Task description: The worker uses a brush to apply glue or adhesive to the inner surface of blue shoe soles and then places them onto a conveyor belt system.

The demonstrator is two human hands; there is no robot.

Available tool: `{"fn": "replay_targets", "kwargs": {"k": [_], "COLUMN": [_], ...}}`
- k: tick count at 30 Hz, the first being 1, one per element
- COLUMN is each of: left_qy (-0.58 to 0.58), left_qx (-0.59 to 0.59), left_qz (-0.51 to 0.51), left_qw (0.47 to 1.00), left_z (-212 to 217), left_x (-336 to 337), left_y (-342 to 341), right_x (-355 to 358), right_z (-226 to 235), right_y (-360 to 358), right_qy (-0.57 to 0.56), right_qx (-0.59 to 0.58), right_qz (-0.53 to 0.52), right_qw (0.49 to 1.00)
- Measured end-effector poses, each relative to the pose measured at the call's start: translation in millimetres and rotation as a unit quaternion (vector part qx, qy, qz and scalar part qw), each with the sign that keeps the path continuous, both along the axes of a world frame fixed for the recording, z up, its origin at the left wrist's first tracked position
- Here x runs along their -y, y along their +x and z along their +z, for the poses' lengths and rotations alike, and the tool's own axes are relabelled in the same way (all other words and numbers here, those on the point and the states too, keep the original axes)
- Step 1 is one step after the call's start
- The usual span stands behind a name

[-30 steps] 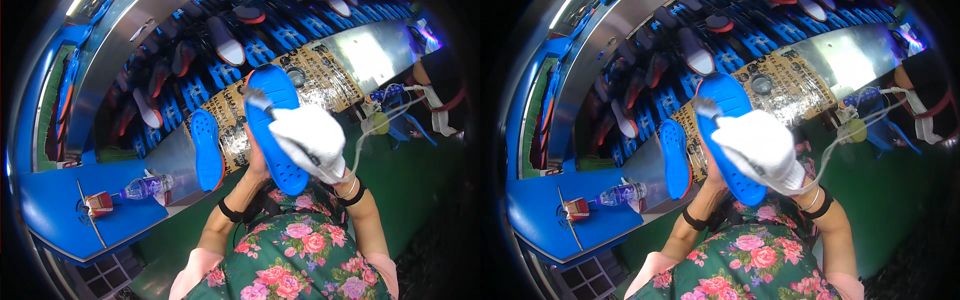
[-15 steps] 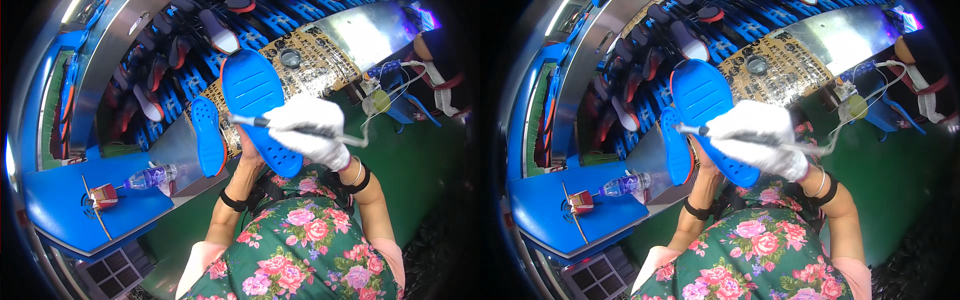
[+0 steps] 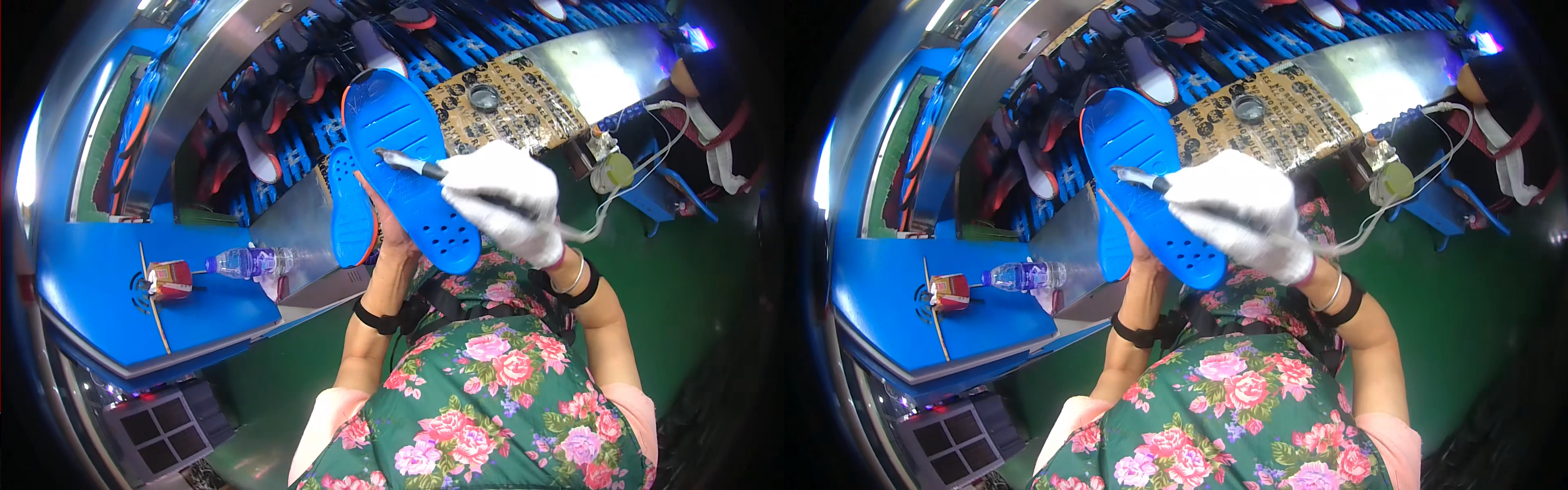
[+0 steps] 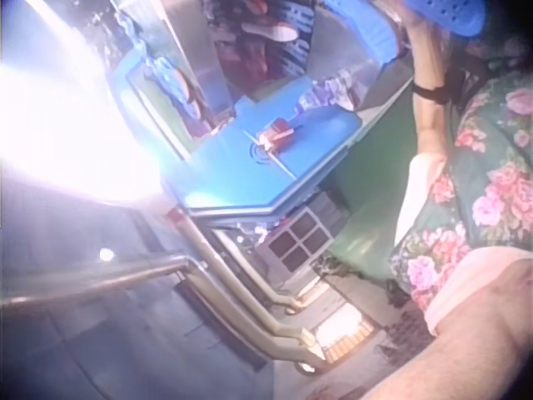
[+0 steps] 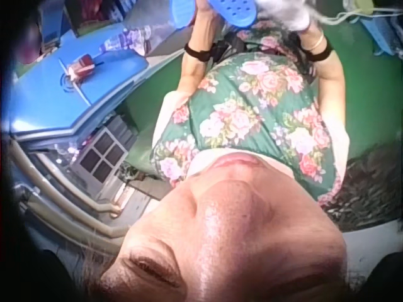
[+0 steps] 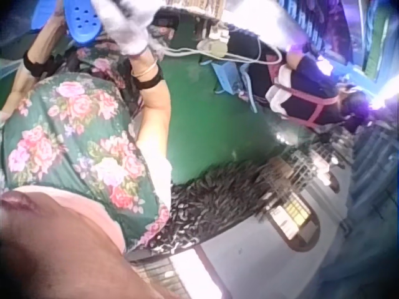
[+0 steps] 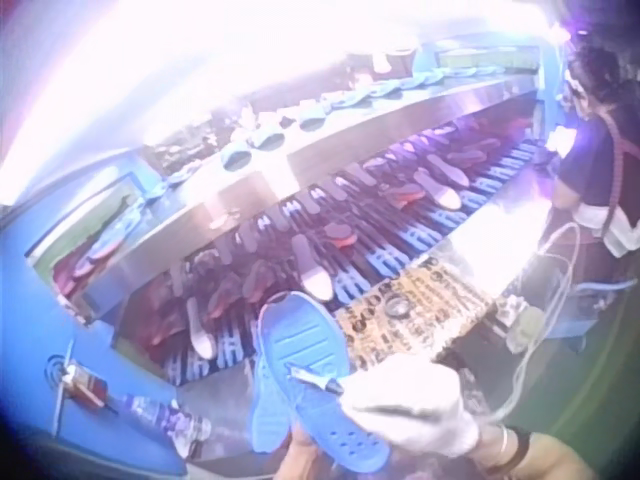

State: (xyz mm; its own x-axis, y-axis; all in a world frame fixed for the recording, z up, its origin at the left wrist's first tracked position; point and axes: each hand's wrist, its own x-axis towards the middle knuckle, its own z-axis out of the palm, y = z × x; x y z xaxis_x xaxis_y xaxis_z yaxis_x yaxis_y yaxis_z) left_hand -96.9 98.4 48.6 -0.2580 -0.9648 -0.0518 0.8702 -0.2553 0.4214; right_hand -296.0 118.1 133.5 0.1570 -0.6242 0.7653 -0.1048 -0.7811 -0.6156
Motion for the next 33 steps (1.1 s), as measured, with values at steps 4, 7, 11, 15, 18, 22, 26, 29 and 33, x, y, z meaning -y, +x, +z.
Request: {"fn": "replay_targets", "kwargs": {"k": [4,7,11,15,18,22,26,29,33], "left_qy": [-0.058,-0.082,0.001,-0.004,-0.030,-0.028,-0.042,-0.067,-0.042], "left_qx": [0.075,0.047,0.094,0.050,-0.010,-0.008,-0.024,-0.007,-0.054], "left_qz": [-0.034,-0.050,0.045,-0.038,-0.071,-0.059,-0.038,-0.060,-0.078], "left_qw": [0.995,0.994,0.995,0.998,0.997,0.998,0.998,0.996,0.995], "left_z": [10.2,-0.7,-3.5,-3.5,-5.9,-2.8,10.9,5.3,-1.4], "left_x": [2.0,0.8,8.8,21.4,31.7,44.1,52.3,59.4,64.0], "left_y": [1.9,6.9,0.0,4.3,8.4,14.1,9.8,17.6,22.2], "right_x": [-12.0,-9.6,10.5,5.3,11.7,31.1,24.3,20.2,36.8], "right_z": [-8.2,-7.2,-25.5,-32.3,-26.1,-32.3,-35.9,-31.8,-38.3], "right_y": [15.7,9.9,1.2,9.3,7.8,7.1,13.7,13.7,3.6], "right_qy": [-0.094,-0.025,0.066,-0.041,0.060,0.093,-0.045,0.002,0.093], "right_qx": [-0.080,-0.018,0.045,-0.065,0.006,0.038,-0.082,-0.063,0.019], "right_qz": [-0.003,0.062,0.043,0.010,0.098,0.056,0.019,0.051,0.079], "right_qw": [0.992,0.998,0.996,0.997,0.993,0.993,0.995,0.997,0.992]}}
